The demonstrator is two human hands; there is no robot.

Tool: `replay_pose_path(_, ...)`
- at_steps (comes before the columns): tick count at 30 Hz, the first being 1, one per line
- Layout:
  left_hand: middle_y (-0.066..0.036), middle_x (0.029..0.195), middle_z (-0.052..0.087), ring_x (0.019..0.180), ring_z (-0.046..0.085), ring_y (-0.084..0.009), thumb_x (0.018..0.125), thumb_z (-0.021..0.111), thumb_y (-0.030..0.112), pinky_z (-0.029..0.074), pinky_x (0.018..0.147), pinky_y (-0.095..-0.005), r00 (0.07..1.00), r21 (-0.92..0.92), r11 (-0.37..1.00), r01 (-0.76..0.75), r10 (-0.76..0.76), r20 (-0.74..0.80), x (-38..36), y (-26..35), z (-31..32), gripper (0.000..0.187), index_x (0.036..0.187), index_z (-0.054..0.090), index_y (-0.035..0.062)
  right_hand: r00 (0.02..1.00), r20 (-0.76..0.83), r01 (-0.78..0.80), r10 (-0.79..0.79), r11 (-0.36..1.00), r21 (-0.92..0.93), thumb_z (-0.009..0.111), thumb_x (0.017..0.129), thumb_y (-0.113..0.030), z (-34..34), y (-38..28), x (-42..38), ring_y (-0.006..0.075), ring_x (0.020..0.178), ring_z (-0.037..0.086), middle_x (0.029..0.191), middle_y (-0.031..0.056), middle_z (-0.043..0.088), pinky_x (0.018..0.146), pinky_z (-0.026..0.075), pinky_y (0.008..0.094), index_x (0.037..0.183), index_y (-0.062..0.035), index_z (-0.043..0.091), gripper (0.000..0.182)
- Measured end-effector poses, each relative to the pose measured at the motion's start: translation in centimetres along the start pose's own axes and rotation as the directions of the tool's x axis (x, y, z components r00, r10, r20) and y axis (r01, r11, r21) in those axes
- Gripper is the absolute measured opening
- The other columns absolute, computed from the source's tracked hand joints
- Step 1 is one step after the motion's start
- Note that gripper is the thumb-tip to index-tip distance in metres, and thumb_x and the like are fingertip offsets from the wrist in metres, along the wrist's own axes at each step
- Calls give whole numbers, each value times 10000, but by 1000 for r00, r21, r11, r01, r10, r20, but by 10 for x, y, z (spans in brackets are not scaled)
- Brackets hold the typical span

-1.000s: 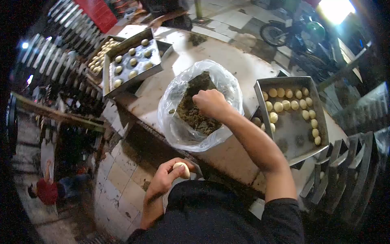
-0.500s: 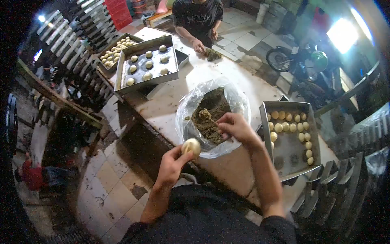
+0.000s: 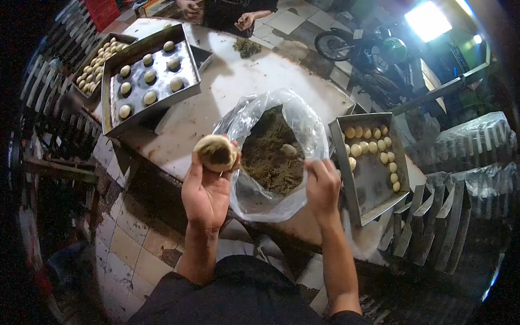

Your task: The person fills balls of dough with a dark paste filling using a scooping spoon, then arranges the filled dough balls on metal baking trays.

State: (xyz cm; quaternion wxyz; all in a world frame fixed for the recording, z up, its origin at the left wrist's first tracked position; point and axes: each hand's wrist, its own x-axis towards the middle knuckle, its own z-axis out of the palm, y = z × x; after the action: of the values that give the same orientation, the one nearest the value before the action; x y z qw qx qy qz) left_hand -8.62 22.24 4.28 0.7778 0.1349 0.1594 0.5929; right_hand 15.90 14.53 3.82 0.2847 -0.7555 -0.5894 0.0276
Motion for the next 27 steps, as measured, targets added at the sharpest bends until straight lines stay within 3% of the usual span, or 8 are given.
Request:
replay_pose_path(4, -202, 1526, 490, 1388, 535, -332, 959, 642, 85, 443, 1187, -491, 933, 197, 942, 272, -309, 186, -36, 13, 11, 662, 1548, 357, -17, 991, 84, 125, -108, 964, -234, 745, 824, -26, -6, 3, -9, 287, 1298, 557, 1259, 163, 665, 1046, 452, 424, 1124, -26, 766, 301)
replay_pose_path(7, -179, 1503, 509, 1391, 535, -287, 921, 612, -37, 423, 1198, -444, 879, 445, 836, 319, -437, 190, -90, -3, 10, 711, 1573, 329, -5, 950, 280, -76, -140, 766, 639, 795, 816, -93, -58, -43, -47, 310, 1375, 508, 1437, 155, 577, 1135, 399, 426, 1328, -48, 701, 522)
replay_pose_path(13, -75, 1374, 588, 1205, 578, -129, 1063, 620, 159, 489, 995, -287, 830, 722, 669, 176, -495, 256, -211, -91, 55, 495, 1510, 443, 41, 987, 137, -119, -81, 193, 974, 824, 851, -26, -111, -1, -194, 274, 1354, 550, 1424, 149, 561, 1117, 460, 377, 1351, 4, 678, 522)
replay_pose_path(18, -29, 1128, 631, 930, 599, -81, 1063, 632, 215, 494, 770, -235, 833, 713, 680, 170, -486, 265, -300, -178, 80, 342, 1349, 552, 45, 979, -202, 167, -29, 681, 713, 786, 874, 41, -198, 34, -332, 217, 1030, 719, 1213, 131, 688, 925, 588, 312, 1227, 17, 727, 359)
replay_pose_path(21, -31, 1113, 605, 1054, 597, -100, 1045, 665, 205, 494, 824, -258, 770, 576, 798, 180, -478, 422, -351, -234, 103, 306, 1283, 547, 55, 963, -242, 111, 122, 638, 762, 795, 871, 31, -239, 59, -389, 171, 1017, 712, 1172, 105, 703, 912, 585, 304, 1128, 28, 724, 267)
replay_pose_path(22, -32, 1099, 594, 1069, 596, -109, 1034, 678, 188, 498, 843, -265, 740, 634, 762, 132, -502, 449, -369, -249, 117, 293, 1259, 543, 56, 876, -148, -60, 460, 408, 911, 791, 874, 38, -246, 57, -407, 138, 1002, 691, 1140, 87, 704, 905, 574, 291, 1046, 12, 714, 190)
replay_pose_path(26, -91, 1233, 608, 1230, 589, -185, 994, 719, 129, 490, 1032, -324, 547, 682, 710, -175, -506, 667, -420, -283, 157, 323, 1270, 609, 2, 783, -295, 133, 548, 316, 939, 790, 880, 20, -283, 101, -455, 141, 1040, 679, 1085, 86, 728, 920, 552, 285, 1081, -11, 735, 211)
replay_pose_path(27, -103, 1265, 613, 1254, 587, -195, 994, 718, 126, 484, 1061, -333, 516, 682, 668, -297, -489, 703, -428, -290, 162, 324, 1273, 624, -11, 770, -395, 98, 502, 518, 850, 793, 879, 12, -291, 103, -464, 156, 1038, 685, 1083, 92, 729, 916, 553, 291, 1074, -12, 743, 202)
